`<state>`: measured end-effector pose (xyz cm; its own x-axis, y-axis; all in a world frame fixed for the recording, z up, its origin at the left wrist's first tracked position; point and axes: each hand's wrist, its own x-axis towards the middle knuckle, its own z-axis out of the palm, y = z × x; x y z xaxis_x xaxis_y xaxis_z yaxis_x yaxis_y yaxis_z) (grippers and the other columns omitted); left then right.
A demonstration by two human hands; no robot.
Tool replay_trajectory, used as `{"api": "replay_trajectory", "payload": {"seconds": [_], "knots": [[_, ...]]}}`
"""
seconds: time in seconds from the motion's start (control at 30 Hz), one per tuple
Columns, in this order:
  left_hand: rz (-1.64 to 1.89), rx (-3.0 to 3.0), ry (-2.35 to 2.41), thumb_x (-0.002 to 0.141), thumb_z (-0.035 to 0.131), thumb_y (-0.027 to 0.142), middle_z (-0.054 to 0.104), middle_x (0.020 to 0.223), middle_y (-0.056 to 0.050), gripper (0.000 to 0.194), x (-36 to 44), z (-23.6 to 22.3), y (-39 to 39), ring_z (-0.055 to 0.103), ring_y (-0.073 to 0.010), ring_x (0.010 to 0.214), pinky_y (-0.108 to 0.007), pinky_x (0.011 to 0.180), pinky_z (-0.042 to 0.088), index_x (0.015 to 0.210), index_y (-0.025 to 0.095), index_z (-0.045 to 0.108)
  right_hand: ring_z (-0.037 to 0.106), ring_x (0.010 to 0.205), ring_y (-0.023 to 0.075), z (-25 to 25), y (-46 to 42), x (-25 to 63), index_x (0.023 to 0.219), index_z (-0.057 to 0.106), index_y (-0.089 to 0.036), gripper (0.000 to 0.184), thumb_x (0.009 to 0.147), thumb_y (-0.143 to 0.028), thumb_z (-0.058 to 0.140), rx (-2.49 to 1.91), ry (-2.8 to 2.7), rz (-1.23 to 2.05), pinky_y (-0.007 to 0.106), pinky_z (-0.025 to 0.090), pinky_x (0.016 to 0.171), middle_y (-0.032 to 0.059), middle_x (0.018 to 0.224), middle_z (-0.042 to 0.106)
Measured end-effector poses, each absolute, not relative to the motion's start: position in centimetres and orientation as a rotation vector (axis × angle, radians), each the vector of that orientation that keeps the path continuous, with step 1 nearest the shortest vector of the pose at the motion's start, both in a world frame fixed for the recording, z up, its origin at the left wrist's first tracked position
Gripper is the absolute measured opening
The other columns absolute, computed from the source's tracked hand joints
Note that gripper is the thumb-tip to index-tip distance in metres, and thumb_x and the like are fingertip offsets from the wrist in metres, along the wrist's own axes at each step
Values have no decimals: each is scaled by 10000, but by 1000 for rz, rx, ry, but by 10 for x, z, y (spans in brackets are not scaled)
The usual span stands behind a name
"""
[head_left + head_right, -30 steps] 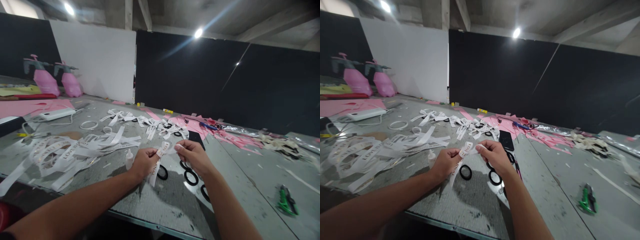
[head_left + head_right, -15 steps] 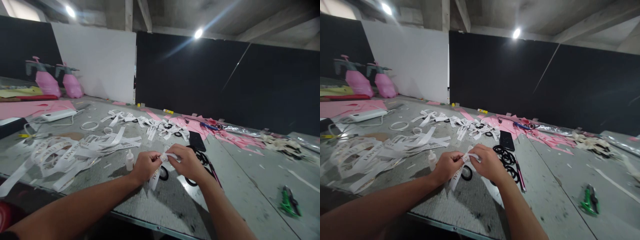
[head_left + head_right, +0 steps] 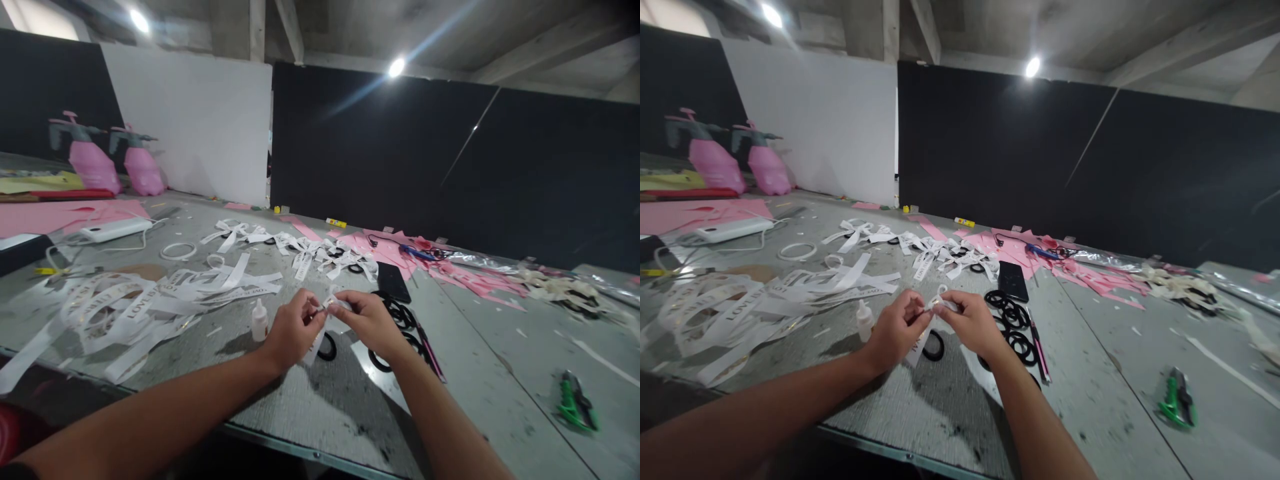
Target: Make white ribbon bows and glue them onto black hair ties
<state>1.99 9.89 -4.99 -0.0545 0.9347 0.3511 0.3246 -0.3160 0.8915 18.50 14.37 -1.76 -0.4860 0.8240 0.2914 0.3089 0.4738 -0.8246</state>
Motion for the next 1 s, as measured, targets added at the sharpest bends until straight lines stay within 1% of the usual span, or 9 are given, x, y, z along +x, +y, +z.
{"api": "replay_trajectory", "payload": {"seconds": [0.1, 0.2, 0.33, 0.5, 0.63, 0.7, 0.8, 0.87, 1.0], "knots": [[1364, 1746, 1384, 832, 558, 272, 659, 762, -6, 121, 19, -46, 98, 561, -110, 625, -214, 620, 410, 862, 177, 625, 432, 555, 115, -20, 145, 187, 1008, 541, -203, 298, 823, -411, 647, -906, -1882, 1111, 237, 305, 507, -49, 660, 530], [1361, 1744, 1449, 847, 540, 280, 701, 785, -32, 197, 18, -42, 97, 563, -115, 600, -222, 602, 418, 911, 164, 685, 355, 506, 96, -22, 146, 188, 1082, 441, -227, 347, 844, -394, 630, -864, -1793, 1257, 224, 248, 482, -85, 620, 485], [1369, 1732, 1461, 823, 594, 357, 719, 774, -45, 257, 19, -42, 97, 557, -120, 571, -237, 585, 431, 912, 146, 711, 375, 540, 104, -21, 145, 187, 1073, 464, -229, 328, 843, -396, 628, -821, -1758, 1339, 227, 253, 501, -80, 607, 465], [1375, 1676, 1397, 798, 632, 380, 732, 792, -49, 262, 18, -49, 101, 602, -145, 625, -258, 616, 451, 904, 154, 713, 388, 550, 106, -20, 144, 187, 1071, 515, -224, 313, 833, -385, 640, -819, -1733, 1385, 232, 245, 501, -62, 630, 487], [1339, 1589, 1362, 815, 610, 402, 690, 713, -29, 256, 16, -51, 103, 586, -149, 622, -257, 593, 430, 855, 162, 690, 420, 550, 108, -22, 145, 188, 1056, 534, -215, 313, 816, -370, 660, -820, -1730, 1352, 235, 283, 515, -66, 616, 498], [1321, 1604, 1364, 833, 584, 394, 642, 656, -8, 236, 16, -50, 102, 555, -139, 593, -254, 575, 406, 818, 169, 655, 469, 568, 116, -22, 145, 187, 1044, 543, -209, 315, 804, -370, 670, -831, -1729, 1340, 242, 330, 536, -59, 623, 532], [1329, 1640, 1338, 870, 527, 352, 562, 605, 26, 179, 16, -47, 100, 522, -129, 572, -251, 579, 387, 822, 186, 575, 553, 635, 132, -21, 146, 184, 982, 580, -196, 284, 780, -362, 690, -825, -1725, 1304, 271, 420, 616, -25, 682, 611], [1376, 1632, 1289, 891, 487, 331, 534, 629, 32, 150, 16, -47, 100, 519, -129, 599, -252, 606, 390, 840, 195, 522, 572, 661, 137, -22, 146, 183, 917, 610, -186, 242, 766, -353, 699, -831, -1724, 1253, 287, 452, 652, -5, 717, 632], [1444, 1493, 1176, 920, 413, 344, 498, 697, 29, 153, 18, -52, 102, 475, -124, 614, -253, 605, 372, 873, 203, 451, 547, 617, 129, -25, 148, 182, 861, 634, -174, 196, 774, -343, 684, -889, -1731, 1132, 276, 456, 606, -8, 679, 596]]}}
